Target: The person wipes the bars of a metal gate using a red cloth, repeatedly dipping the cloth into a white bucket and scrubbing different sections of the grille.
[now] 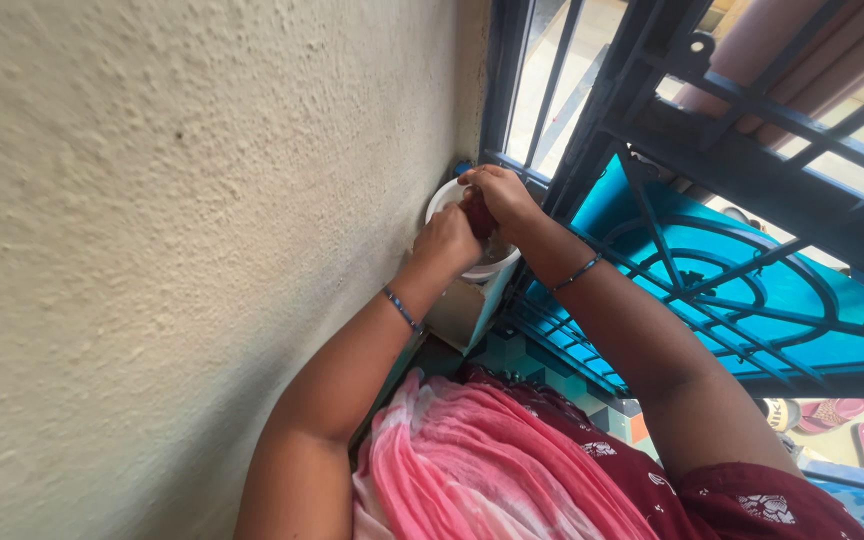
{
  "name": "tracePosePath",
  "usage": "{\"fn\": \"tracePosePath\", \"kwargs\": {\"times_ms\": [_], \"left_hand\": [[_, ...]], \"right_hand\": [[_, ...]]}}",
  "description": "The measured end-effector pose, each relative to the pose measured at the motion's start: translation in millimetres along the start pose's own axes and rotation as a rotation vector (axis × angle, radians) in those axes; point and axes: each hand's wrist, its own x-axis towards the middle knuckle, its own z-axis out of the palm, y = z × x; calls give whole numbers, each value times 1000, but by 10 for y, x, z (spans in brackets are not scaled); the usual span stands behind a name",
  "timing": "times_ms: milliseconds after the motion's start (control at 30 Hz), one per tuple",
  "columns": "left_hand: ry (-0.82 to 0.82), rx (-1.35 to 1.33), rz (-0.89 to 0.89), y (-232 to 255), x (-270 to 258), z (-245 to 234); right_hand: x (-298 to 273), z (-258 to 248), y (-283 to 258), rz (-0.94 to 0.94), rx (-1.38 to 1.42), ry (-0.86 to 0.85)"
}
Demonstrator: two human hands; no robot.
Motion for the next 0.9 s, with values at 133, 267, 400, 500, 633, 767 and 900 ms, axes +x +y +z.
{"fn": "tracePosePath", "kwargs": {"times_ms": [133, 267, 400, 500, 633, 767, 900], "left_hand": [[94, -66, 77, -50, -165, -195], [137, -193, 251, -1, -258, -275], [24, -304, 337, 97, -526, -417], [-101, -371, 533, 165, -746, -571], [-205, -297, 737, 432, -952, -556], [-415, -254, 851, 706, -1248, -605], [-227, -179, 1389, 1048, -1695, -654]], "right_hand": [[-296, -38, -160, 99, -87, 10], [-723, -162, -133, -76, -41, -119], [-1225, -388, -254, -395, -258, -213], [-1867, -462, -469, -434, -427, -257], [-2574, -481, -828, -537, -877, -25], [-3224, -677, -945, -588, -957, 53], [-3795, -859, -847, -707, -924, 244]]}}
